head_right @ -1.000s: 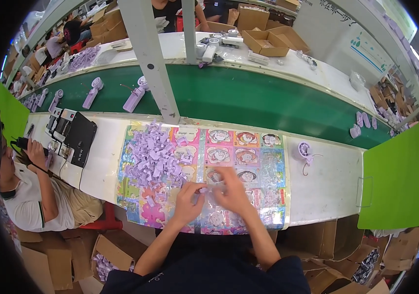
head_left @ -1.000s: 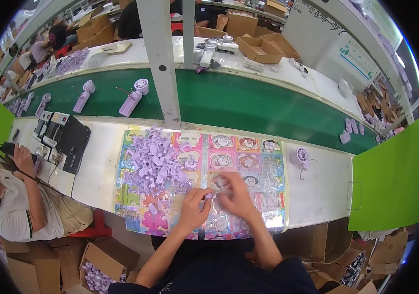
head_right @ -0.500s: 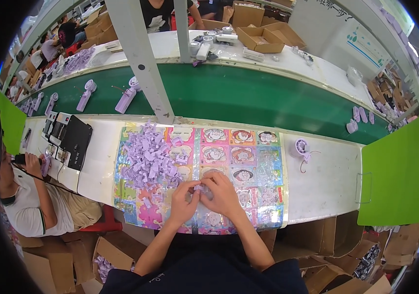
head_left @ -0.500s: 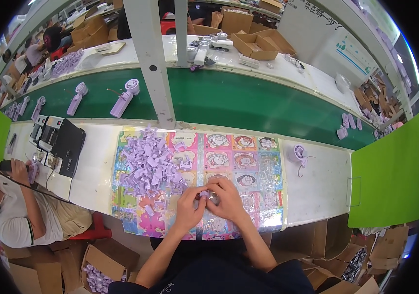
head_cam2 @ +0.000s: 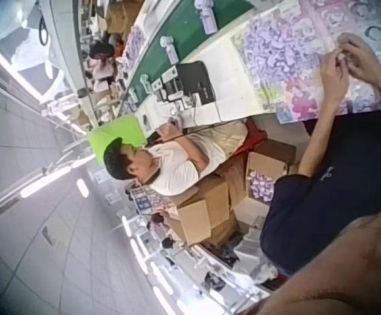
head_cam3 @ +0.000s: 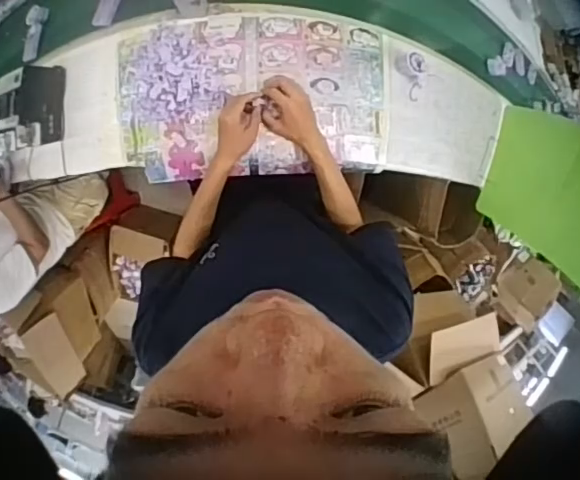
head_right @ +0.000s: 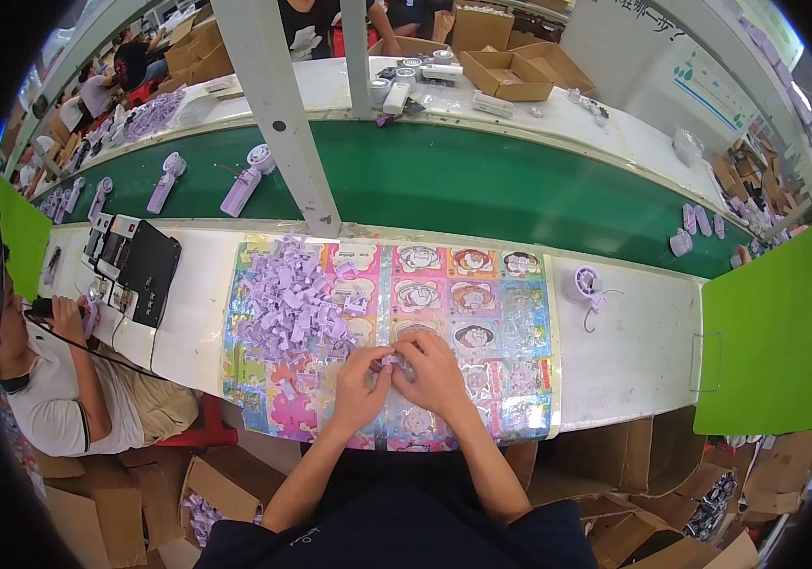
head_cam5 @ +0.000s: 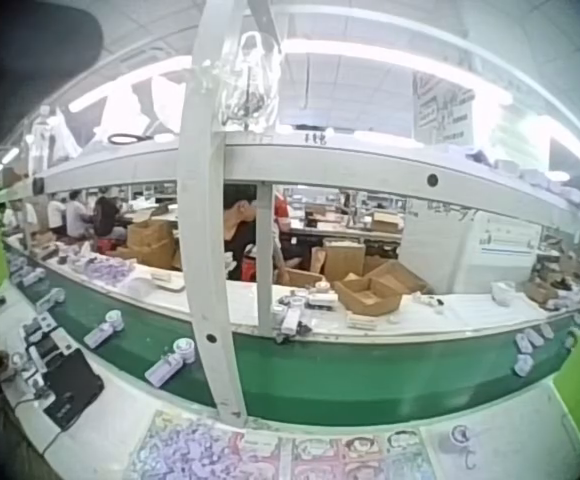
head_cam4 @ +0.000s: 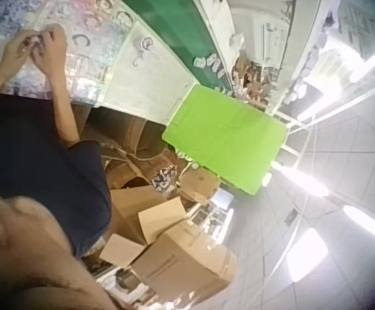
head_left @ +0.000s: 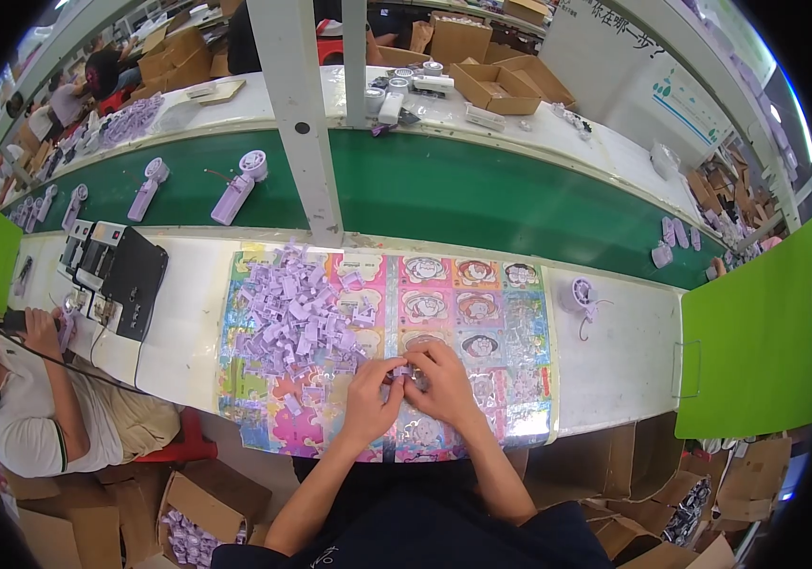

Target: The person assembles handheld fans by fitting plastic components, motor heads, and circuit boards together by hand, then places the assembled units onto the conveyor belt.

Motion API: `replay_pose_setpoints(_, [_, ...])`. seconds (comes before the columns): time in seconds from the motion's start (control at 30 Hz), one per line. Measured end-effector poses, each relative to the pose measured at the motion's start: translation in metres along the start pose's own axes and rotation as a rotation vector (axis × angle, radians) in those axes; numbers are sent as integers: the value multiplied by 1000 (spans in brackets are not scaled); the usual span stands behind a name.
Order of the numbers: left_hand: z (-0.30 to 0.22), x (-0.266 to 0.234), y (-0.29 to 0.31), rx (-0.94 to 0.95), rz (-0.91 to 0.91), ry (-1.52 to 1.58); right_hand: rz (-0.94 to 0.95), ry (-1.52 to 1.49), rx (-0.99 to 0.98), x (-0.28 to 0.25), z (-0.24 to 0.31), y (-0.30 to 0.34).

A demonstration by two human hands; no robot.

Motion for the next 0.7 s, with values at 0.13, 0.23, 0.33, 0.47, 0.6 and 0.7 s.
replay_pose_setpoints(0.13, [0, -2, 0, -16, -7, 7, 9, -1, -2, 2, 1, -2])
replay_pose_setpoints(0.23, [-1, 0, 0, -27, 4, 17, -4, 10, -3, -3, 3, -2])
replay_pose_setpoints(0.33, [3, -1, 0, -62, 3, 34, -10, 13, -17, -2, 2, -2])
replay_pose_setpoints(0.47, [6, -2, 0, -92, -2, 57, 2, 4, -19, -1, 1, -3])
replay_pose_setpoints(0.6, [6, -2, 0, -89, 0, 74, 9, 7, -17, -3, 3, -3])
replay_pose_setpoints(0.7, [7, -2, 0, -84, 2, 51, 4, 4, -15, -1, 3, -4])
Point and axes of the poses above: each hand's wrist, its own y-axis away from the middle knuckle, its own x-axis out of the palm, z = x × y, the point moved 6 cm from there along -y, towards the middle knuckle, and after that the axes turned 14 degrees about -x, right-handed, at the moved point
